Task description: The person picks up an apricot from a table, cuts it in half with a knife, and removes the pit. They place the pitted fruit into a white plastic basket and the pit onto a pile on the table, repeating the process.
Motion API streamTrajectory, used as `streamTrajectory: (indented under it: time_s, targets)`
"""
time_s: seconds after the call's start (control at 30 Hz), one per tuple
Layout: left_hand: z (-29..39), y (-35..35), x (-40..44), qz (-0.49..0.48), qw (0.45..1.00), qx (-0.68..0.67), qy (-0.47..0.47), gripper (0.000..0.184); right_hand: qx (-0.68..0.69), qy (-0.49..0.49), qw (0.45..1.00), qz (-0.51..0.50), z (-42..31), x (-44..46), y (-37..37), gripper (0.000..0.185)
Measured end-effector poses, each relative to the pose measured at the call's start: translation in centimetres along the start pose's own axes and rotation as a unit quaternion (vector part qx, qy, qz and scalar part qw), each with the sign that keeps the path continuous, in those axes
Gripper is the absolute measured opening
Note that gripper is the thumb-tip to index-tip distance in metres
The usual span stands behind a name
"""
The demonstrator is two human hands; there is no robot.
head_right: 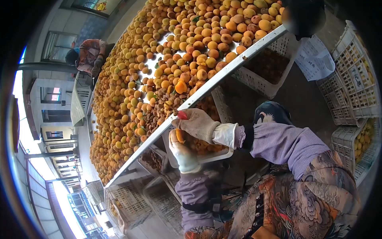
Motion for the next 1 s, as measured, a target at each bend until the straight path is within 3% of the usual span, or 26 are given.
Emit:
streamTrajectory:
  time_s: [0.07,0.13,0.17,0.23,0.27,0.33,0.43,0.6,0.67,0.77,0.9,1.0]
  targets:
    - [0.0,0.3,0.1,-0.007,0.996,0.058,-0.068,0.024,0.009,-0.017,1.000,-0.018,0.0,-0.4,0.1,0.025]
    - [-0.3,0.4,0.8,-0.015,0.995,0.055,-0.087,0.019,-0.066,0.048,0.996,-0.034,-0.5,-0.8,0.1,0.034]
    - [-0.2,0.3,1.0,-0.024,0.992,0.053,-0.108,0.028,-0.067,0.046,0.996,-0.034,-0.9,-1.1,0.2,0.034]
    - [0.2,0.0,0.5,-0.023,0.988,0.099,-0.119,0.028,-0.049,0.093,0.991,-0.086,-2.0,-1.5,-0.1,0.040]
    - [0.5,-0.2,0.3,-0.024,0.980,0.147,-0.131,0.028,-0.049,0.092,0.991,-0.086,-1.6,-1.4,0.0,0.040]
    - [0.4,0.0,0.3,-0.028,0.976,0.157,-0.146,0.029,-0.232,0.052,0.971,-0.024,-0.2,-0.9,0.5,0.044]
    - [0.0,0.3,0.5,-0.043,0.981,0.136,-0.129,0.027,-0.152,-0.020,0.987,-0.047,-0.9,-1.6,0.1,0.047]
    - [0.0,-0.6,0.1,-0.042,0.994,0.076,-0.067,0.033,-0.232,-0.024,0.972,-0.029,-0.8,-1.7,0.3,0.042]
    - [0.3,-0.6,0.1,-0.038,0.976,0.192,-0.100,0.033,-0.233,-0.031,0.971,-0.038,-1.2,-2.1,0.4,0.039]
    - [0.5,-1.1,0.2,-0.022,0.961,0.222,-0.164,0.023,-0.230,-0.055,0.971,-0.025,-1.3,-2.1,0.5,0.033]
    - [-0.7,-0.2,1.0,-0.038,0.976,0.178,-0.116,0.031,-0.258,-0.023,0.966,0.022,-0.2,-1.4,1.2,0.029]
    - [0.4,-1.2,0.2,-0.048,0.942,0.276,-0.186,0.031,-0.270,-0.002,0.963,0.022,-0.1,-1.1,1.5,0.027]
Point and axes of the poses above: each hand's wrist, its own x-axis towards the middle knuckle, its own y-axis out of the back of the hand, z = x × y, the point moved 3 cm from there along x, towards the middle knuckle, and after that the axes turned 2 degrees about -x, right-handed, at the moved point
